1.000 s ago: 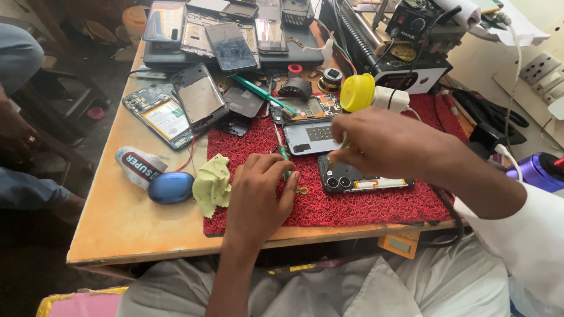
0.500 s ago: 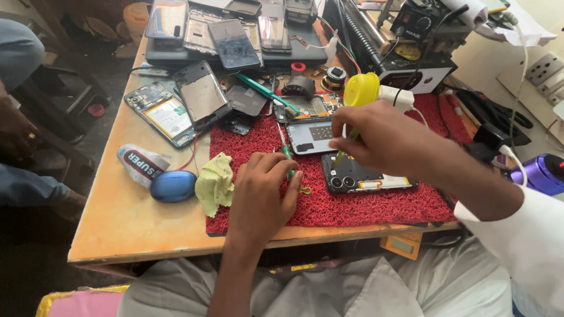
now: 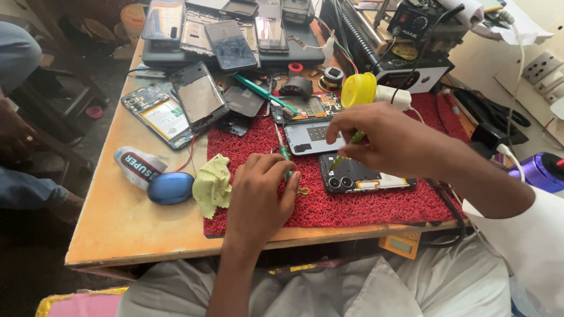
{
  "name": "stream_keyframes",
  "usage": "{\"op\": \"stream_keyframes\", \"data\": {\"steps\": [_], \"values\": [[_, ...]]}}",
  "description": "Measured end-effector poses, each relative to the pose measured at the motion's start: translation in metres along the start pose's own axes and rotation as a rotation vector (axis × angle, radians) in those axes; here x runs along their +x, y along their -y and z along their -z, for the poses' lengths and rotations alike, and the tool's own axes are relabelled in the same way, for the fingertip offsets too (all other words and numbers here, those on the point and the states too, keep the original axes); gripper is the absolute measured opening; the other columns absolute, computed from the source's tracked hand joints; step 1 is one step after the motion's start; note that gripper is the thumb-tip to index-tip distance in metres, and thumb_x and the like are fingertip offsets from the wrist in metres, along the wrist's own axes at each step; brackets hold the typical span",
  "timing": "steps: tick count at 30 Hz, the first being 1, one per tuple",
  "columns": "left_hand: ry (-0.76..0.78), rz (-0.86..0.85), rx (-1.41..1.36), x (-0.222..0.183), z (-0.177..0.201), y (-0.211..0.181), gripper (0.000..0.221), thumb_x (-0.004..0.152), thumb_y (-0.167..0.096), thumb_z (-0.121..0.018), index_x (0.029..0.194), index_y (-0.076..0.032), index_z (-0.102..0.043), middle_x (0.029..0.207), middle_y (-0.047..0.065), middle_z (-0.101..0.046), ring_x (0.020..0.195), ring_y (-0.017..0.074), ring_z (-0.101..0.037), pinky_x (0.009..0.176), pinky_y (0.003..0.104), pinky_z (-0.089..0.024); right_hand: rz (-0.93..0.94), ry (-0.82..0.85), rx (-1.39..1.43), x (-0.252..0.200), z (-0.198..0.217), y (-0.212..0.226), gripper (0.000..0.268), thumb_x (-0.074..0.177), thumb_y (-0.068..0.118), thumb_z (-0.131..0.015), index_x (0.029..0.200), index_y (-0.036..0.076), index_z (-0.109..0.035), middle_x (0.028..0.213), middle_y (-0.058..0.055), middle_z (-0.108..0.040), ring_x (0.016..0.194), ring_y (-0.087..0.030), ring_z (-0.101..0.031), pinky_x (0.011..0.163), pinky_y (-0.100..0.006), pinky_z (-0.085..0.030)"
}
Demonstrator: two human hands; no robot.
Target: The person uses a green plastic pry tool and tweezers to carefully separate the back cover from a disassembled smartphone. They then remove a black internal component and place it on the table before repositioning the phone chassis.
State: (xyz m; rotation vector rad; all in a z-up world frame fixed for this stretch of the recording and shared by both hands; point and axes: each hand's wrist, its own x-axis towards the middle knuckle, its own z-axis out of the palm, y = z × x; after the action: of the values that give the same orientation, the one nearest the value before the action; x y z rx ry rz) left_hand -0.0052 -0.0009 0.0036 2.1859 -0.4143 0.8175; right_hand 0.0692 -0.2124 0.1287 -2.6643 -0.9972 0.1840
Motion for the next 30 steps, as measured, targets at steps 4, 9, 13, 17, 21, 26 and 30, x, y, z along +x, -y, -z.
{"op": "stream_keyframes", "data": {"steps": [4, 9, 13, 17, 21, 26, 30], "values": [[-0.001, 0.0, 0.0, 0.0, -0.001, 0.0, 0.015, 0.091, -0.018, -0.072, 0.098, -0.004, -0.074, 0.104, 0.009, -0.071, 0.102, 0.0283, -0.064, 0.087, 0.046, -0.049, 0.075, 0.016, 0.013, 0.0, 0.001, 0.008, 0.026, 0.09, 0.021, -0.069, 0.112, 0.008, -0.066, 0.1, -0.009, -0.074, 0.083, -0.022, -0.074, 0.071, -0.035, -0.061], [0.004, -0.001, -0.004, -0.001, -0.001, 0.001, 0.016, 0.091, -0.017, -0.072, 0.099, -0.004, -0.074, 0.104, 0.009, -0.07, 0.102, 0.0285, -0.064, 0.087, 0.046, -0.049, -0.095, -0.03, -0.071, -0.001, -0.001, 0.008, 0.019, 0.089, 0.017, -0.074, 0.105, 0.009, -0.069, 0.087, -0.009, -0.075, 0.078, -0.023, -0.074, 0.071, -0.038, -0.057], [0.002, 0.0, 0.0, -0.002, -0.001, 0.001, 0.015, 0.091, -0.017, -0.072, 0.098, -0.004, -0.074, 0.105, 0.009, -0.07, 0.103, 0.0287, -0.064, 0.088, 0.046, -0.049, 0.149, -0.06, 0.029, 0.0, 0.001, 0.0, 0.022, 0.084, 0.016, -0.072, 0.104, 0.008, -0.069, 0.096, -0.007, -0.075, 0.081, -0.023, -0.072, 0.069, -0.037, -0.057], [0.009, 0.014, -0.002, -0.001, -0.002, 0.001, 0.015, 0.091, -0.018, -0.072, 0.098, -0.005, -0.074, 0.104, 0.008, -0.07, 0.102, 0.0285, -0.064, 0.087, 0.046, -0.049, -0.008, -0.097, -0.086, -0.003, -0.001, -0.001, 0.022, 0.084, 0.02, -0.078, 0.101, 0.008, -0.07, 0.082, -0.009, -0.074, 0.073, -0.025, -0.073, 0.066, -0.039, -0.056], [-0.004, 0.001, 0.001, -0.001, -0.001, 0.001, 0.015, 0.091, -0.017, -0.072, 0.098, -0.004, -0.074, 0.104, 0.009, -0.07, 0.103, 0.0286, -0.063, 0.088, 0.046, -0.048, -0.02, -0.135, -0.036, -0.004, 0.004, 0.0, 0.02, 0.085, 0.019, -0.077, 0.1, 0.008, -0.072, 0.08, -0.009, -0.075, 0.07, -0.022, -0.074, 0.065, -0.037, -0.057], [0.0, 0.003, -0.002, -0.001, -0.002, 0.001, 0.016, 0.091, -0.018, -0.072, 0.098, -0.004, -0.074, 0.104, 0.008, -0.071, 0.102, 0.0281, -0.063, 0.087, 0.045, -0.048, -0.048, -0.172, 0.028, -0.009, 0.007, -0.013, 0.019, 0.085, 0.016, -0.077, 0.1, 0.007, -0.072, 0.08, -0.008, -0.077, 0.07, -0.017, -0.075, 0.065, -0.033, -0.058], [0.004, 0.004, 0.005, 0.0, -0.002, 0.001, 0.015, 0.091, -0.018, -0.072, 0.097, -0.004, -0.075, 0.103, 0.008, -0.071, 0.102, 0.028, -0.064, 0.087, 0.045, -0.049, -0.027, -0.284, 0.175, -0.03, 0.007, -0.038, 0.017, 0.087, 0.013, -0.075, 0.102, 0.006, -0.073, 0.089, -0.003, -0.077, 0.081, -0.01, -0.076, 0.071, -0.028, -0.061]]}}
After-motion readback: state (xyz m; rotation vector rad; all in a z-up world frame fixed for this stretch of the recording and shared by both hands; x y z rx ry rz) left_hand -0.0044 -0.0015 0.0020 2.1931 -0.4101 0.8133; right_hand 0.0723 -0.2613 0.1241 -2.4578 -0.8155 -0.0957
